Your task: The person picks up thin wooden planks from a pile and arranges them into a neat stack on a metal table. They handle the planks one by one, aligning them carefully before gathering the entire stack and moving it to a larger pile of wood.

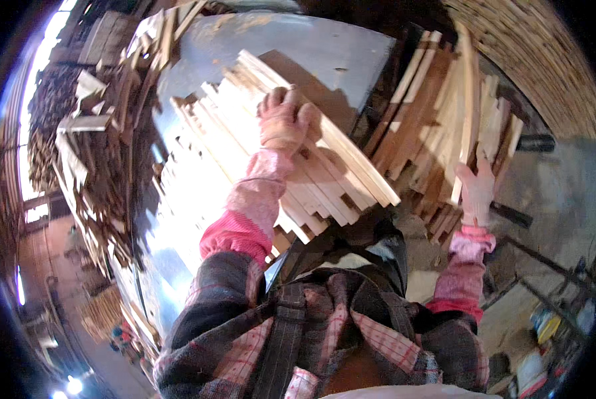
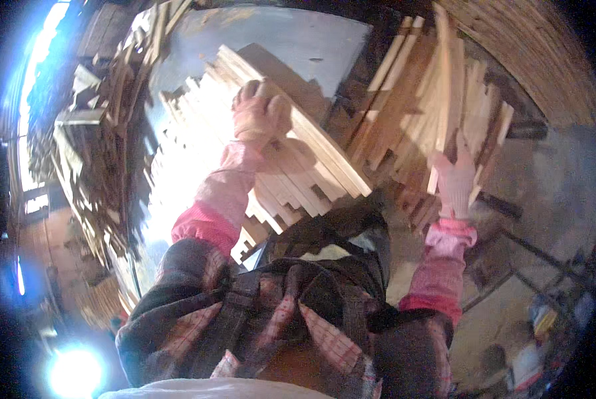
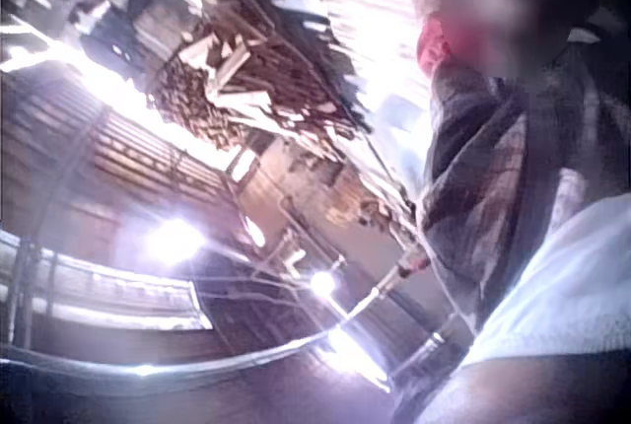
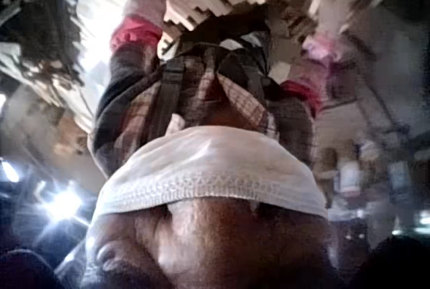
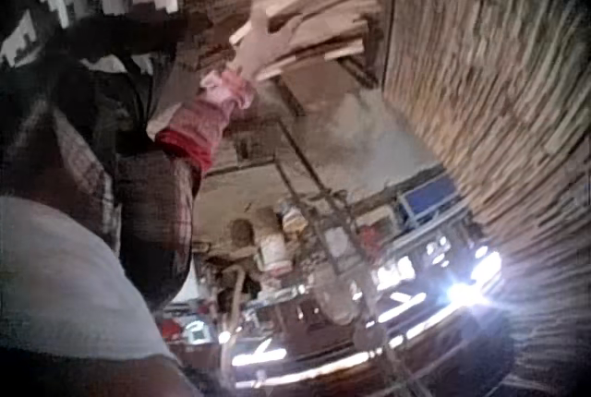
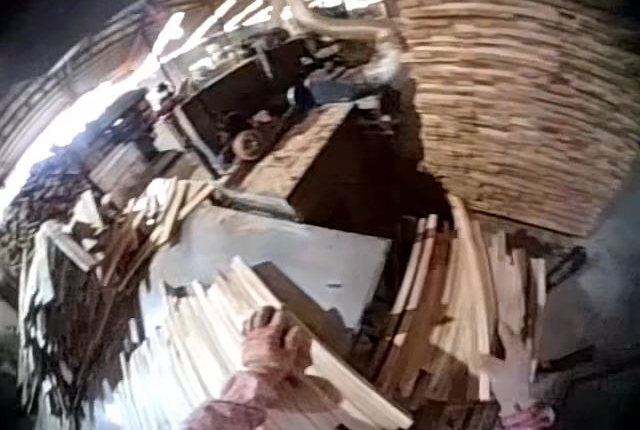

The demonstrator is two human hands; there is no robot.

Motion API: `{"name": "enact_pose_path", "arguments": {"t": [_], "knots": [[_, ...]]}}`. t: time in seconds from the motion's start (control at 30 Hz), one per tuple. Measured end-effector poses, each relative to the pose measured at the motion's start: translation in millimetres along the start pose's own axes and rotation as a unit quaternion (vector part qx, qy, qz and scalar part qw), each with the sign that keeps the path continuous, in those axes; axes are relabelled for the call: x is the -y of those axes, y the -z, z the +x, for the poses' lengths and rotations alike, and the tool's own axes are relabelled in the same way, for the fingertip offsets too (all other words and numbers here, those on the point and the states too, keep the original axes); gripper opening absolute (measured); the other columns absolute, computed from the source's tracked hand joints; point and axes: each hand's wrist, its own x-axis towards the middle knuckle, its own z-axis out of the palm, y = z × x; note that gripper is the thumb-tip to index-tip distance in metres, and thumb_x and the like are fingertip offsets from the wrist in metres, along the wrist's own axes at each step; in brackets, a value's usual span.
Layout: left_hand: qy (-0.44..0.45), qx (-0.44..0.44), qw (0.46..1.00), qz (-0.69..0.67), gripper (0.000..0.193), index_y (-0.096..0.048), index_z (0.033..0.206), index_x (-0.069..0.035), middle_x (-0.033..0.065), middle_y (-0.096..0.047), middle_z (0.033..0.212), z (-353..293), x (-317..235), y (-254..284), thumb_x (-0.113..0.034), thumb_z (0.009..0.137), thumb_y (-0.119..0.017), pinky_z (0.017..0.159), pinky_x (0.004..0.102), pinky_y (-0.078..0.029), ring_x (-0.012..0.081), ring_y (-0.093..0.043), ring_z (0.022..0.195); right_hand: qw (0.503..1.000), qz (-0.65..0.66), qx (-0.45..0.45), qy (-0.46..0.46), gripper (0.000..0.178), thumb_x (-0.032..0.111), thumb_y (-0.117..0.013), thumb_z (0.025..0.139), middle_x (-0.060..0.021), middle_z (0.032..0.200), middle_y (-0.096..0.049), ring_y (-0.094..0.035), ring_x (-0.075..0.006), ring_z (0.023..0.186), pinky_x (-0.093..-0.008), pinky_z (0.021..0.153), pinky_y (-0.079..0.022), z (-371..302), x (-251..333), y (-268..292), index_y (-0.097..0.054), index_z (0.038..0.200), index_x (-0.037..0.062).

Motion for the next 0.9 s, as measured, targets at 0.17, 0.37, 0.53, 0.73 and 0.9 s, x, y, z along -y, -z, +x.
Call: {"name": "enact_pose_path", "arguments": {"t": [0.17, 0.37, 0.53, 0.73, 0.9], "knots": [[0.013, 0.014, 0.999, 0.036, 0.059, -0.061, 0.144, -0.014, 0.0119, -0.057, 0.138, 5, -6, -9, -0.042, 0.092, -0.067, 0.117, 0.0568, -0.032, 0.0392, -0.048, 0.134, 0.865, 0.350, 0.355, -0.052, 0.061, 0.018, -0.068, 0.088, -0.0072, 0.117, -0.069, -0.065, -0.0160, 0.105, -0.0296, 0.095, -0.051, 25, 127, -49, -0.058, 0.144, -0.0044], [0.026, 0.007, 0.999, 0.021, 0.060, -0.059, 0.142, -0.012, 0.0127, -0.056, 0.140, 5, -5, -5, -0.044, 0.092, -0.067, 0.118, 0.0586, -0.032, 0.0394, -0.047, 0.137, 0.891, 0.174, 0.418, 0.041, 0.085, 0.043, -0.073, 0.086, -0.0325, 0.138, -0.063, -0.062, -0.0375, 0.128, -0.0402, 0.108, -0.047, 67, 191, -159, -0.052, 0.141, -0.0188], [0.054, 0.008, 0.999, -0.001, 0.066, -0.056, 0.141, -0.007, 0.0138, -0.055, 0.144, 4, -4, -1, -0.046, 0.090, -0.071, 0.120, 0.0575, -0.029, 0.0404, -0.044, 0.141, 0.908, 0.129, 0.389, 0.088, 0.054, 0.039, -0.071, 0.088, -0.0297, 0.109, -0.068, -0.066, -0.0404, 0.105, -0.0451, 0.091, -0.050, 73, 174, -210, -0.067, 0.111, -0.0097], [0.019, -0.011, 1.000, -0.014, 0.068, -0.056, 0.143, -0.005, 0.0179, -0.055, 0.146, 15, -17, -12, -0.046, 0.090, -0.070, 0.122, 0.0550, -0.027, 0.0402, -0.045, 0.141, 0.834, -0.095, 0.398, 0.371, 0.031, 0.030, -0.067, 0.093, -0.0184, 0.085, -0.068, -0.068, -0.0340, 0.085, -0.0456, 0.077, -0.054, 96, 157, -210, -0.073, 0.088, 0.0001], [-0.087, -0.053, 0.995, 0.011, 0.048, -0.063, 0.133, -0.018, 0.0162, -0.062, 0.131, -2, 6, -24, -0.030, 0.087, -0.067, 0.104, 0.0538, -0.046, 0.0396, -0.057, 0.122, 0.846, -0.207, 0.404, 0.280, 0.025, 0.024, -0.062, 0.092, -0.0175, 0.090, -0.077, -0.076, -0.0326, 0.080, -0.0468, 0.070, -0.062, 51, 198, -232, -0.082, 0.091, 0.0080]]}}
